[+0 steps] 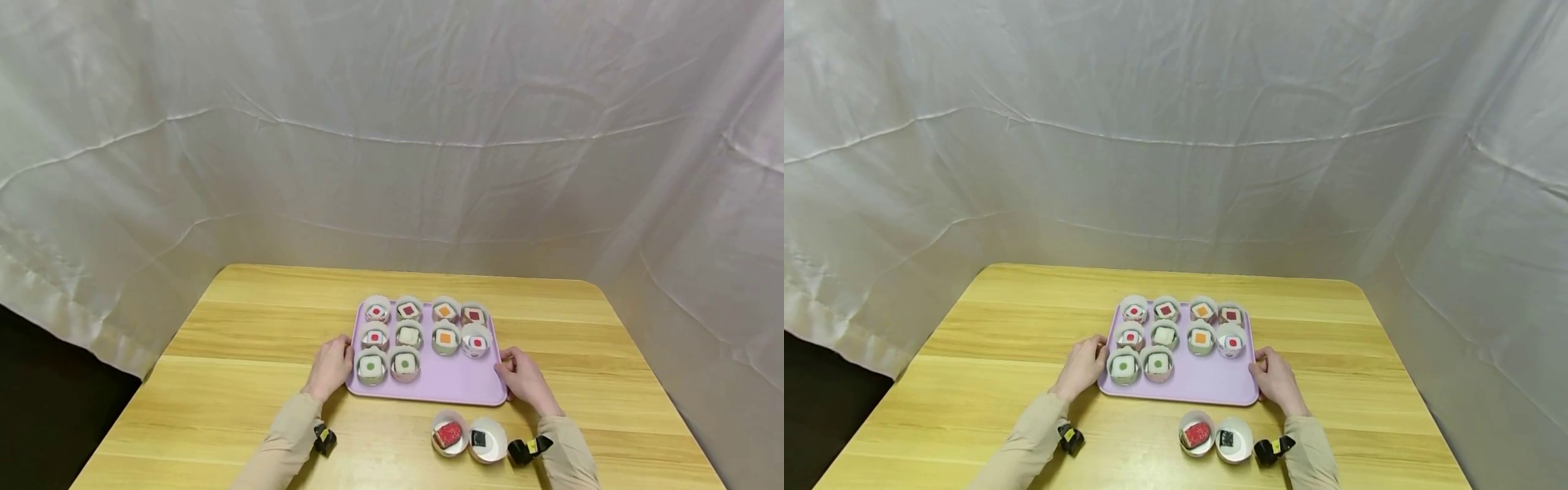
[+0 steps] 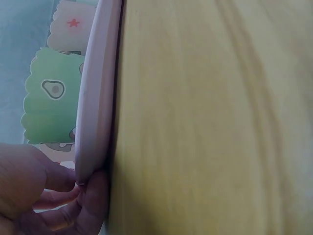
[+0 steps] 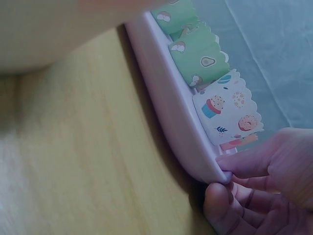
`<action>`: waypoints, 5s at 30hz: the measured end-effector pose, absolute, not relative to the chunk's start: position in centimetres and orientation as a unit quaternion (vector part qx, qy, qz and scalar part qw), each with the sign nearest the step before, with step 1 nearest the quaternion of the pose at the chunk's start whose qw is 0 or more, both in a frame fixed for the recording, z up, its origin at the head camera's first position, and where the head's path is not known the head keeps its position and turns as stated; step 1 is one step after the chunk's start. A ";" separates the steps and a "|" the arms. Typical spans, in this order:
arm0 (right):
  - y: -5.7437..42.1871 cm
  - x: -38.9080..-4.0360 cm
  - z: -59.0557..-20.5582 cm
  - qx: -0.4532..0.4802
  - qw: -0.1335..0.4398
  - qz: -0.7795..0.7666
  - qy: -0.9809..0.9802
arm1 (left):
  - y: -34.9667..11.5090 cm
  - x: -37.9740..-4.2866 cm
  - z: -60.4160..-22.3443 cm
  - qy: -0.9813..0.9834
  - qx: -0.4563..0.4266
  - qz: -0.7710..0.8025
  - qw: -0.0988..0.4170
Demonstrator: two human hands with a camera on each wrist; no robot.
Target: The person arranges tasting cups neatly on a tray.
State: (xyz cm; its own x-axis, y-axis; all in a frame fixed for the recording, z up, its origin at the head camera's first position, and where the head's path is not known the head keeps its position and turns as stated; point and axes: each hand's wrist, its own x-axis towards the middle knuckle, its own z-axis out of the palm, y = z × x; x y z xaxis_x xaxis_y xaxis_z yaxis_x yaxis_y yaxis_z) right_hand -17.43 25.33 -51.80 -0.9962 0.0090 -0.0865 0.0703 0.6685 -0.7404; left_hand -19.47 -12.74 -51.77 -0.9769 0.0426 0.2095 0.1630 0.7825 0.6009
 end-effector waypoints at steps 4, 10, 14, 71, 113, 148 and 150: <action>25.3 -17.4 -51.8 0.025 0.039 -0.404 0.913 | -12.8 -19.5 -51.7 -0.940 -0.056 -0.325 0.084; 25.4 -17.4 -51.5 0.010 0.041 -0.403 0.914 | -12.9 -19.8 -51.6 -0.942 -0.048 -0.329 0.054; 25.5 -17.3 -51.1 0.006 0.051 -0.398 0.916 | -12.9 -19.9 -51.5 -0.942 -0.046 -0.330 0.043; 16.0 -12.3 -43.5 -0.292 0.129 -0.116 0.941 | -12.8 -20.0 -51.8 -0.947 -0.045 -0.317 0.032; 13.1 -11.0 -44.8 -0.319 0.181 -0.002 0.930 | -12.8 -19.8 -51.9 -0.948 -0.044 -0.314 0.040; 14.8 -12.6 -42.6 -0.331 0.089 -0.014 0.939 | -12.9 -20.0 -51.9 -0.949 -0.044 -0.310 0.040; 14.9 -12.8 -42.3 -0.328 0.084 -0.013 0.941 | -12.8 -20.0 -51.8 -0.949 -0.046 -0.310 0.041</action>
